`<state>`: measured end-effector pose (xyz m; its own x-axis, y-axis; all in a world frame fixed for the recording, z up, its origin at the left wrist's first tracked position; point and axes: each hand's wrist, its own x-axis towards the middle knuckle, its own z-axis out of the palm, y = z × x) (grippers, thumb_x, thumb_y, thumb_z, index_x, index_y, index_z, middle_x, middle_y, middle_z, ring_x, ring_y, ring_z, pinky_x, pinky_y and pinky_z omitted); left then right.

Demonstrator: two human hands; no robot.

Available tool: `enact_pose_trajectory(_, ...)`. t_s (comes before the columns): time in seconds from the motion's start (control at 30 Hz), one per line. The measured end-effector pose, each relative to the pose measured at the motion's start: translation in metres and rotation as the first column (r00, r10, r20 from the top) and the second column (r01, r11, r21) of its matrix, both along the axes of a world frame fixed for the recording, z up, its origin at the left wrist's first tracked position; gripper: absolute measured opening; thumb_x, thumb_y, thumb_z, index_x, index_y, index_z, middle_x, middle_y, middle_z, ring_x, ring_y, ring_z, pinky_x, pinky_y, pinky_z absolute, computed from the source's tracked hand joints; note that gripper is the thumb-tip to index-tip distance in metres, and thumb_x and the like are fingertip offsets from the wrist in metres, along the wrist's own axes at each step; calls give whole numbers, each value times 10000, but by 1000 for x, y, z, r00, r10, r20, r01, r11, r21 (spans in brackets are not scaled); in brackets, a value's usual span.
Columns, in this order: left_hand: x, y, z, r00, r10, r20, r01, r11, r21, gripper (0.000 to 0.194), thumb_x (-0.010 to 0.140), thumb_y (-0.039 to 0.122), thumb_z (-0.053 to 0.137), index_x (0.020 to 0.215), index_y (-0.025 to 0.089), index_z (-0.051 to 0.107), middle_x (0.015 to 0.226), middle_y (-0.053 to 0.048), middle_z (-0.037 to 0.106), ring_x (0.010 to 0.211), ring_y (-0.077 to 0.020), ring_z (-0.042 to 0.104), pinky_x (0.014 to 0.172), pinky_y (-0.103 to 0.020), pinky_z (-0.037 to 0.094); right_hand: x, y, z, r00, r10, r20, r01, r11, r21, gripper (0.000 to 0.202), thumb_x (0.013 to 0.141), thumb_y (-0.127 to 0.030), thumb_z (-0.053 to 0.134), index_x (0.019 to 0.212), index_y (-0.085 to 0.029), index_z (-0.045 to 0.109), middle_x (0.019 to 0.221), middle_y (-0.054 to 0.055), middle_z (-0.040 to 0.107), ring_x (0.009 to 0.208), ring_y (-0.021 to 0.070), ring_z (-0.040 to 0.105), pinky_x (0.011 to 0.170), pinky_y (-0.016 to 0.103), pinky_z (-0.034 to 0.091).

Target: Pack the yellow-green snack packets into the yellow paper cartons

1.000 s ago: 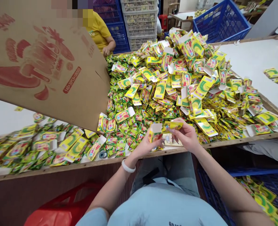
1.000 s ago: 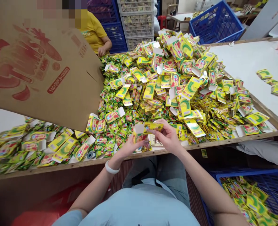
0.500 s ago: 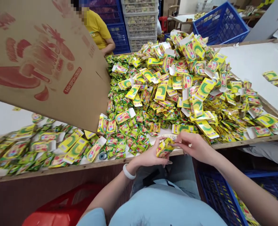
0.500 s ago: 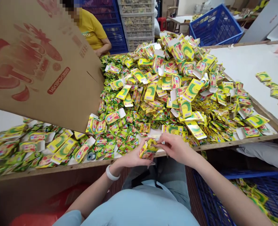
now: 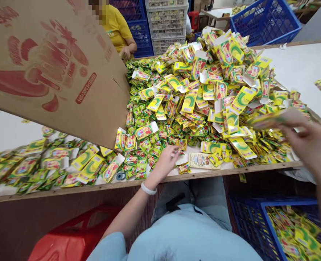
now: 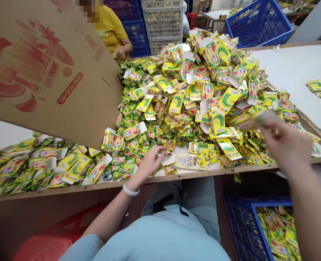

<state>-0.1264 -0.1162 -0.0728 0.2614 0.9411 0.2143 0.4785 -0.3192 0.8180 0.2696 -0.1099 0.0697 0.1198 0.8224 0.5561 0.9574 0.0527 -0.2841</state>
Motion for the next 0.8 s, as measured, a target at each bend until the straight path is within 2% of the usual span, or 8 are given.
enact_pose_trajectory(0.07, -18, 21, -1, 963, 216, -158, -197, 972, 129, 250, 979, 223, 453, 1130, 150, 638, 1110, -142, 651, 1079, -281, 607, 977, -468, 488, 17, 21, 8, 965, -187, 183, 160, 976, 150, 384, 961, -496, 535, 1140, -211, 719, 1209, 233, 695, 1020, 328, 689, 697, 399, 430)
enact_pose_trajectory(0.17, -37, 40, 2, 898, 367, -244, -301, 915, 268, 248, 968, 177, 444, 1132, 149, 628, 1112, -139, 639, 1095, -284, 591, 983, -468, 482, -40, 39, -21, 967, 124, 222, -147, 985, 91, 302, 998, -398, 467, 1005, -219, 710, 960, 174, 740, 857, 269, 695, 683, 363, 467)
enact_pose_trajectory(0.27, -36, 40, -1, 931, 181, -317, -87, 953, 290, 278, 923, 229, 582, 1191, 161, 599, 1156, -125, 640, 1125, -271, 593, 990, -441, 491, -147, 44, -79, 871, 456, 185, -425, 887, -183, 131, 923, -340, 636, 888, -222, 679, 881, 93, 727, 886, 246, 662, 721, 324, 507)
enact_pose_trajectory(0.4, -20, 29, -23, 872, 12, -489, 148, 946, 287, 288, 823, 259, 747, 1079, 183, 639, 1250, -152, 630, 1208, -316, 564, 991, -481, 488, -233, 50, -131, 880, 472, 57, -409, 813, -415, 167, 828, -216, 743, 959, -161, 655, 1086, 158, 670, 1053, 287, 586, 739, 317, 503)
enact_pose_trajectory(0.5, -16, 24, -38, 933, 11, -359, 100, 952, 289, 39, 899, 196, 633, 866, 195, 612, 1280, -142, 640, 1253, -294, 556, 1032, -488, 463, -228, 57, -135, 898, 440, -20, -410, 819, -401, 90, 845, -148, 688, 922, -175, 649, 1068, 130, 657, 1023, 255, 590, 746, 297, 501)
enact_pose_trajectory(0.63, -16, 18, -41, 984, 88, 153, -93, 995, 21, 157, 971, 312, 506, 854, 207, 511, 993, -80, 692, 936, -211, 664, 790, -344, 532, -193, 48, -125, 883, 428, -195, -470, 808, -355, 162, 970, -283, 535, 940, -179, 656, 901, 63, 644, 818, 182, 614, 683, 277, 524)
enact_pose_trajectory(0.7, -11, 12, -34, 932, 142, 335, -94, 983, -155, 195, 954, 385, 528, 885, 209, 480, 790, -15, 634, 697, -160, 612, 613, -262, 471, -186, 35, -122, 771, 449, -451, -599, 751, -277, 251, 955, -403, 561, 938, -180, 675, 976, 79, 635, 843, 183, 625, 606, 261, 535)
enact_pose_trajectory(0.8, -2, 2, -20, 883, 123, 454, -4, 967, -256, 253, 929, 431, 558, 1020, 204, 489, 777, 0, 632, 611, -130, 560, 548, -232, 420, -192, 15, -122, 488, 405, -773, -750, 648, -134, 312, 847, -504, 689, 882, -194, 697, 1177, 113, 570, 1054, 238, 607, 562, 247, 552)
